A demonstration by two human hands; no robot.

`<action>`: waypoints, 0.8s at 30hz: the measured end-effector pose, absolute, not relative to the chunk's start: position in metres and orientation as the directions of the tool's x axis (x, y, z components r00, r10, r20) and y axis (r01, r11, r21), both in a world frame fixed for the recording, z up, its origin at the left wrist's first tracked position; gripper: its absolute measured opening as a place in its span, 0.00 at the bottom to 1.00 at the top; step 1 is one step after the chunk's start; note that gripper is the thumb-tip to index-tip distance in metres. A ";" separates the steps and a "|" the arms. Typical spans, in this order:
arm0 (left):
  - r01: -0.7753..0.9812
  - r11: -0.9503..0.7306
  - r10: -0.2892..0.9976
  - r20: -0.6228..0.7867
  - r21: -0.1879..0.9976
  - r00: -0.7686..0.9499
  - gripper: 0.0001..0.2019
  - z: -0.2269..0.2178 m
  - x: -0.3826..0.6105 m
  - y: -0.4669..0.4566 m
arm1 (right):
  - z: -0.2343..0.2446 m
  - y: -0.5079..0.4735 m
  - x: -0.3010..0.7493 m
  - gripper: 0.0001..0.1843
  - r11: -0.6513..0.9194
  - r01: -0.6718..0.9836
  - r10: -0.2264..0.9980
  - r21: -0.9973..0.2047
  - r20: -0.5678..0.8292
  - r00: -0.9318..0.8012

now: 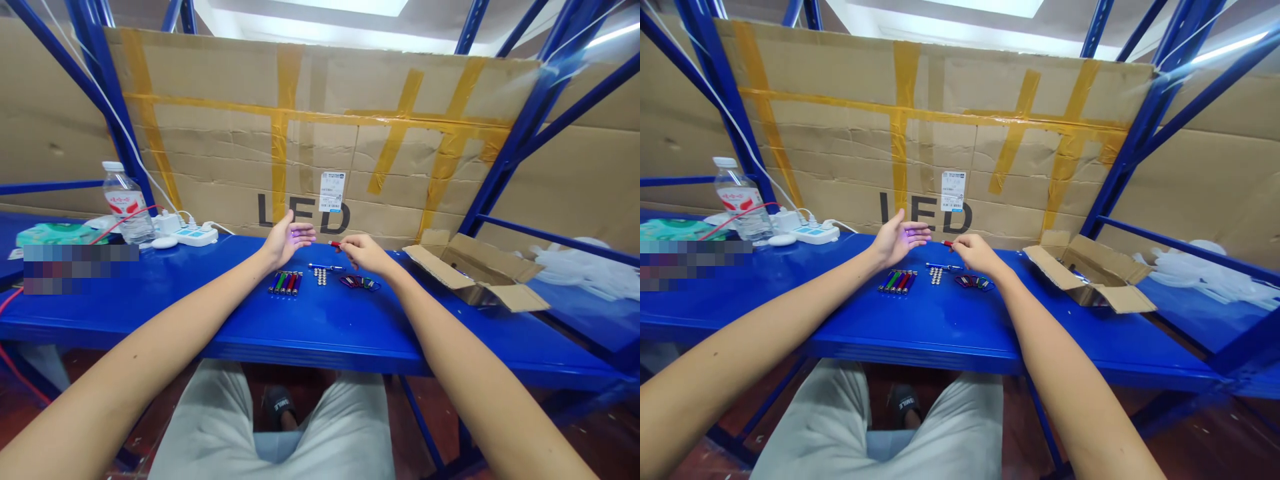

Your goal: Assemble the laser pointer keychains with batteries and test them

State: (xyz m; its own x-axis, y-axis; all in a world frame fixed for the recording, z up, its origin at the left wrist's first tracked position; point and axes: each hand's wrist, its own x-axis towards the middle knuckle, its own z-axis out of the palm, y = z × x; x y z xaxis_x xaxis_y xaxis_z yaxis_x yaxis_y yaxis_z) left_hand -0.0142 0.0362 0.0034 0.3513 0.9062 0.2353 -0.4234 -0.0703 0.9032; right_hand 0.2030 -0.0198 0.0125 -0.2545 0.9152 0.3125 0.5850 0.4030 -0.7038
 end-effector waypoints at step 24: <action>-0.403 -0.053 0.880 0.234 0.913 0.414 0.34 -0.002 -0.012 0.036 | 0.019 -0.021 0.206 0.08 0.390 0.636 0.920 -0.666 0.313 -0.237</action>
